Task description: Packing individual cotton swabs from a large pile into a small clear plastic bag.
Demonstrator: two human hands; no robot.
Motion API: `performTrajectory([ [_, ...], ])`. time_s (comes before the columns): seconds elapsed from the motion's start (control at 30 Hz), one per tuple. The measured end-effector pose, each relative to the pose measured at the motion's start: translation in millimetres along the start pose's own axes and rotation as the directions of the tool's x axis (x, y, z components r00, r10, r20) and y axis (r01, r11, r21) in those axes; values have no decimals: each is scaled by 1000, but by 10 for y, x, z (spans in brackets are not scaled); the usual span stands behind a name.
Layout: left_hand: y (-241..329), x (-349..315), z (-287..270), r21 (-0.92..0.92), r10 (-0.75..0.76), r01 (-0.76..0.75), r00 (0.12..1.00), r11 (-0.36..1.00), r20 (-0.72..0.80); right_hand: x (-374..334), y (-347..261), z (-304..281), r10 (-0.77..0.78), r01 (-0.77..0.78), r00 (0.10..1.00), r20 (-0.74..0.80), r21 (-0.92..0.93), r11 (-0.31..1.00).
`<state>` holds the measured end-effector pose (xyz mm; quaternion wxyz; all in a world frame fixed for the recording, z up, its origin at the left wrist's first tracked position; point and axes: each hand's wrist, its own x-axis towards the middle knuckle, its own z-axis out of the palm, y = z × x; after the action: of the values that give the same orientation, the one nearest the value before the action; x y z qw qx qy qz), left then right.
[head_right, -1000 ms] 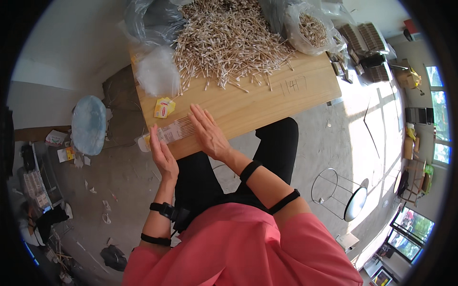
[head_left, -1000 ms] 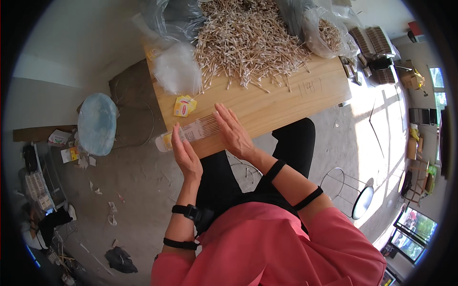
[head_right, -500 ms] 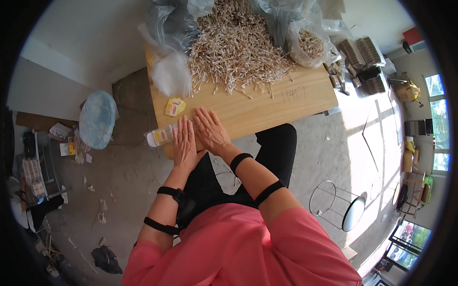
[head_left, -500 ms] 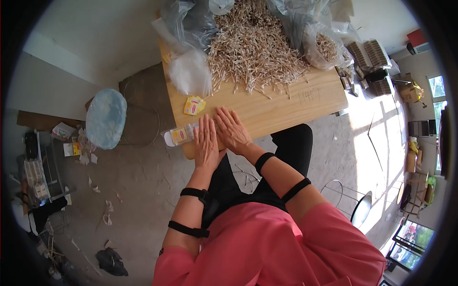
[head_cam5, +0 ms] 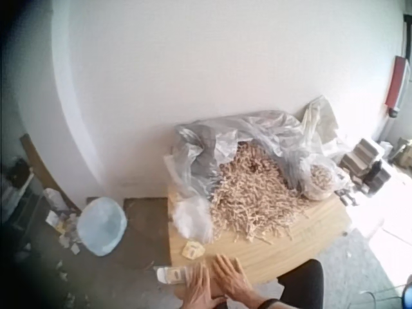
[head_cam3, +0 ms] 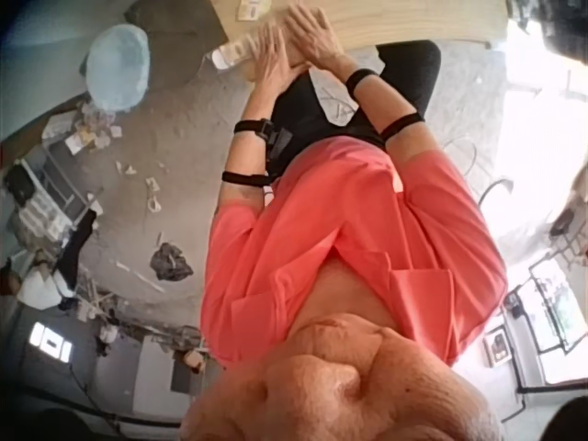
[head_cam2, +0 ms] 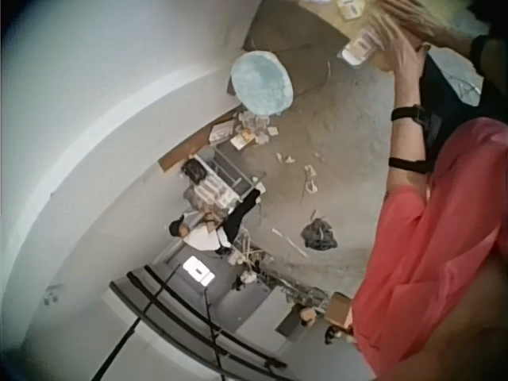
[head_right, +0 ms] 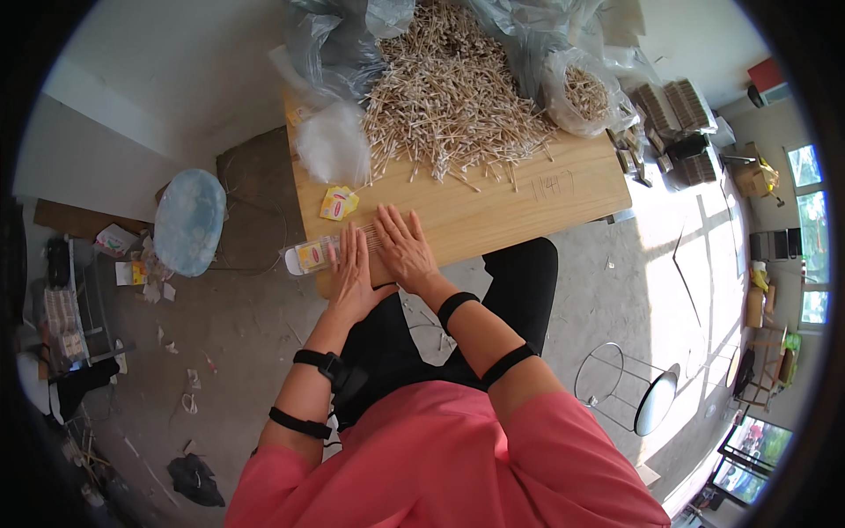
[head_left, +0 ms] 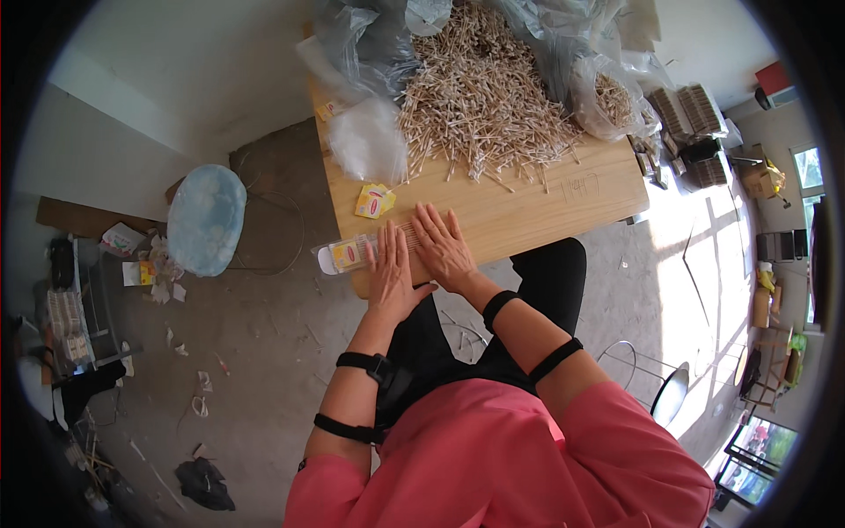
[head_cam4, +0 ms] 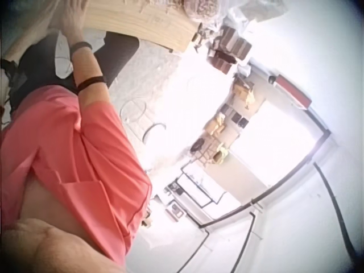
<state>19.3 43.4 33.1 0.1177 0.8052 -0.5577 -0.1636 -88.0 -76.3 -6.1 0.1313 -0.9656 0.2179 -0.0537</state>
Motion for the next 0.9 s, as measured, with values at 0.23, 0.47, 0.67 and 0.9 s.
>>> performTrajectory([
  [0.23,-554,-274,-40,1,-86,88,975,996,-205,-15,8,-23,50,-50,999,-16,-8,999],
  [0.47,-678,-287,1,-30,-25,22,994,999,-108,9,-43,-11,41,-41,999,-15,13,999],
  [0.67,-851,-301,107,-225,70,-109,982,968,-173,54,-174,35,40,-40,999,-12,-24,999],
  [0.9,-909,-291,133,-350,111,-171,976,921,-185,121,-329,100,17,-16,999,-33,7,1000],
])
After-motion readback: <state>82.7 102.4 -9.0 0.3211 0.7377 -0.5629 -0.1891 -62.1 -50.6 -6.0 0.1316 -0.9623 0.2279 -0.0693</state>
